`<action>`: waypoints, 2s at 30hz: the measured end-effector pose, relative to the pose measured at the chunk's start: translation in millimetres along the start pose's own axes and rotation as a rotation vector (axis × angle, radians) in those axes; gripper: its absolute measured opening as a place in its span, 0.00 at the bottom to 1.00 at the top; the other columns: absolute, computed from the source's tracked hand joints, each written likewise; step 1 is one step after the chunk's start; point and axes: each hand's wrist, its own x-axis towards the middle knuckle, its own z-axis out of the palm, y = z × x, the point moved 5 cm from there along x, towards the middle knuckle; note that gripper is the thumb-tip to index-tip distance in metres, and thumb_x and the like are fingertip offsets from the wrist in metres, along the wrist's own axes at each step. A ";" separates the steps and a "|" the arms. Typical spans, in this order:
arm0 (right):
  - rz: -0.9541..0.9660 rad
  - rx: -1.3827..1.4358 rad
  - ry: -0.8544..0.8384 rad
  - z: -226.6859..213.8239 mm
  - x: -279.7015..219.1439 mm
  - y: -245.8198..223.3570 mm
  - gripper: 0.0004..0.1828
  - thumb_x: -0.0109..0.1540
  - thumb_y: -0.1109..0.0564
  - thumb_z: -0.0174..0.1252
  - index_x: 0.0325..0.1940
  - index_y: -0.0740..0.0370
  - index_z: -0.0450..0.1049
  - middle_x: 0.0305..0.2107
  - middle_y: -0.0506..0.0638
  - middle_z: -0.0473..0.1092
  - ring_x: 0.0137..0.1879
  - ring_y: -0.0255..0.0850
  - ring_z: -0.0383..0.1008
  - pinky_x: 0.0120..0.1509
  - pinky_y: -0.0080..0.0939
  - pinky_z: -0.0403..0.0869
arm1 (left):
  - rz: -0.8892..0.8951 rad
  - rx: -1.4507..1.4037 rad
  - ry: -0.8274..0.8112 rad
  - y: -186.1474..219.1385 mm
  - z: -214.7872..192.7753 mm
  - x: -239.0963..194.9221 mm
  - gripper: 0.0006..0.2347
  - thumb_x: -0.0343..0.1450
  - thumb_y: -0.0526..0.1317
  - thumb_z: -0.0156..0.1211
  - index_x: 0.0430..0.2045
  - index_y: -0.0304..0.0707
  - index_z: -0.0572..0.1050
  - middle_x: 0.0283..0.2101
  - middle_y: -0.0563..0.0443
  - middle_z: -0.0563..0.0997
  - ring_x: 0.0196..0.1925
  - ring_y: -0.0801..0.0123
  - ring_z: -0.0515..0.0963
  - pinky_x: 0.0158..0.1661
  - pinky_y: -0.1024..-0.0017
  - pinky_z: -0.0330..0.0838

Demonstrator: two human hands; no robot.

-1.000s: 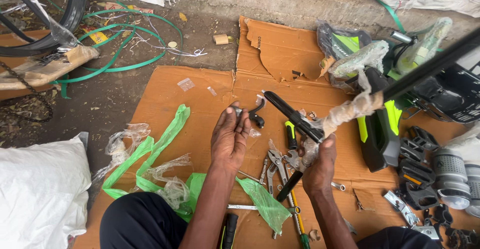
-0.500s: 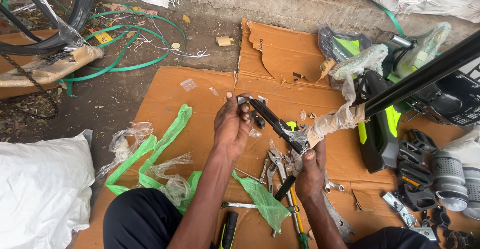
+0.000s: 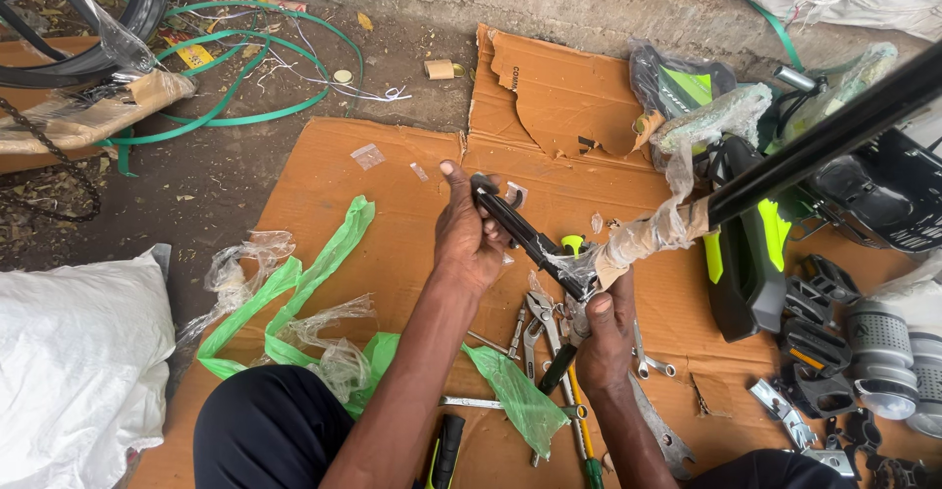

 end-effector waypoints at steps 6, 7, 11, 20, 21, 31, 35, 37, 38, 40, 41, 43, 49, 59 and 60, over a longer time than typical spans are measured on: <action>0.014 -0.061 0.052 4.3 2.7 -1.9 0.54 0.64 0.28 0.53 0.79 0.67 0.48 0.69 0.59 0.59 0.74 0.46 0.59 0.78 0.47 0.57 | 0.000 -0.136 0.009 -1.8 -0.5 -4.4 0.25 0.70 0.63 0.51 0.30 0.36 0.75 0.16 0.62 0.62 0.17 0.80 0.62 0.20 0.80 0.58; 0.016 -0.093 0.067 3.2 2.5 -2.0 0.54 0.64 0.27 0.52 0.80 0.67 0.47 0.70 0.59 0.58 0.75 0.46 0.58 0.78 0.47 0.56 | -0.003 -0.112 -0.002 -1.1 -0.4 -6.2 0.25 0.70 0.64 0.50 0.30 0.36 0.75 0.16 0.62 0.62 0.17 0.80 0.62 0.20 0.79 0.58; 0.018 -0.161 0.053 0.9 1.6 -1.4 0.56 0.62 0.24 0.50 0.80 0.67 0.47 0.71 0.60 0.57 0.76 0.48 0.57 0.78 0.48 0.54 | -0.002 -0.065 -0.040 3.2 6.6 -15.9 0.27 0.70 0.66 0.49 0.28 0.36 0.74 0.15 0.62 0.61 0.16 0.79 0.62 0.19 0.78 0.59; -0.016 -0.123 0.023 11.1 -2.2 -7.6 0.53 0.60 0.24 0.57 0.74 0.64 0.57 0.62 0.58 0.66 0.71 0.47 0.63 0.76 0.49 0.60 | -0.164 -0.333 0.155 -3.8 27.8 -14.0 0.25 0.74 0.64 0.39 0.22 0.41 0.65 0.19 0.54 0.67 0.20 0.72 0.68 0.22 0.75 0.66; -0.037 -0.141 0.022 12.4 -3.4 -10.7 0.52 0.60 0.24 0.57 0.73 0.63 0.57 0.62 0.57 0.65 0.70 0.46 0.63 0.75 0.48 0.59 | -0.169 -0.330 0.147 -5.6 28.8 -8.5 0.25 0.74 0.65 0.39 0.20 0.43 0.64 0.17 0.56 0.65 0.17 0.75 0.64 0.19 0.78 0.60; 0.048 -0.124 0.057 14.4 -13.5 -16.7 0.39 0.59 0.36 0.64 0.64 0.60 0.61 0.47 0.48 0.67 0.55 0.38 0.66 0.60 0.41 0.67 | -0.054 -0.119 0.142 -11.7 24.4 15.1 0.21 0.77 0.60 0.40 0.29 0.42 0.68 0.18 0.56 0.65 0.17 0.77 0.62 0.19 0.78 0.56; 0.079 -0.104 0.063 15.1 -16.6 -15.5 0.36 0.60 0.38 0.64 0.61 0.62 0.63 0.45 0.49 0.67 0.52 0.38 0.67 0.57 0.41 0.69 | -0.030 -0.117 0.074 -9.0 26.2 10.3 0.20 0.77 0.59 0.43 0.33 0.40 0.69 0.20 0.57 0.65 0.18 0.77 0.62 0.19 0.79 0.58; 0.086 -0.099 0.073 15.4 -16.4 -15.4 0.36 0.59 0.38 0.64 0.63 0.61 0.62 0.44 0.49 0.67 0.52 0.37 0.67 0.56 0.41 0.69 | 0.016 -0.120 0.039 -9.2 28.4 7.4 0.18 0.78 0.57 0.45 0.37 0.40 0.69 0.22 0.56 0.67 0.19 0.75 0.64 0.20 0.77 0.61; 0.075 -0.093 0.077 15.0 -16.5 -16.4 0.36 0.60 0.39 0.64 0.62 0.61 0.62 0.45 0.50 0.67 0.53 0.37 0.67 0.58 0.41 0.69 | 0.057 -0.115 0.026 -11.1 28.9 4.6 0.17 0.77 0.56 0.45 0.39 0.41 0.70 0.24 0.55 0.68 0.20 0.74 0.65 0.22 0.77 0.62; 0.053 -0.082 0.085 14.8 -17.5 -17.8 0.36 0.60 0.40 0.64 0.62 0.62 0.61 0.47 0.50 0.68 0.55 0.38 0.68 0.61 0.41 0.68 | 0.118 -0.125 -0.009 -12.1 29.4 -0.2 0.15 0.78 0.54 0.47 0.43 0.42 0.70 0.26 0.53 0.69 0.22 0.72 0.67 0.23 0.75 0.65; 0.075 -0.092 0.090 14.7 -18.6 -16.9 0.36 0.60 0.39 0.63 0.62 0.62 0.61 0.46 0.50 0.68 0.54 0.38 0.68 0.60 0.42 0.69 | 0.137 -0.139 -0.030 -12.4 29.6 -2.4 0.14 0.78 0.53 0.47 0.44 0.42 0.70 0.27 0.53 0.69 0.23 0.72 0.68 0.24 0.75 0.65; 0.112 -0.119 0.105 10.4 -17.7 -16.4 0.36 0.60 0.39 0.62 0.63 0.62 0.61 0.46 0.51 0.68 0.53 0.38 0.68 0.58 0.43 0.71 | 0.150 -0.177 -0.060 -16.0 33.6 -3.7 0.13 0.78 0.51 0.47 0.44 0.43 0.69 0.28 0.53 0.69 0.23 0.71 0.69 0.24 0.74 0.65; 0.054 -0.133 0.096 9.3 -19.8 -26.3 0.35 0.62 0.41 0.61 0.65 0.63 0.61 0.49 0.52 0.68 0.57 0.41 0.68 0.63 0.43 0.68 | 0.132 -0.222 -0.101 -17.6 35.5 -3.0 0.10 0.77 0.44 0.48 0.44 0.38 0.69 0.27 0.52 0.68 0.21 0.72 0.67 0.21 0.75 0.61; -0.117 -0.519 0.325 22.9 -43.5 -74.6 0.30 0.60 0.49 0.68 0.56 0.70 0.64 0.47 0.61 0.69 0.50 0.46 0.71 0.51 0.46 0.73 | 0.126 -0.208 0.018 -8.4 22.1 1.0 0.08 0.76 0.41 0.45 0.42 0.36 0.68 0.25 0.52 0.68 0.18 0.75 0.64 0.18 0.76 0.58; -0.056 -0.515 0.326 23.7 -45.0 -75.4 0.24 0.61 0.52 0.68 0.51 0.69 0.67 0.41 0.60 0.72 0.43 0.45 0.73 0.47 0.45 0.74 | 0.130 -0.211 0.033 -9.2 22.3 1.0 0.08 0.76 0.40 0.45 0.42 0.37 0.68 0.25 0.52 0.68 0.17 0.75 0.63 0.17 0.76 0.58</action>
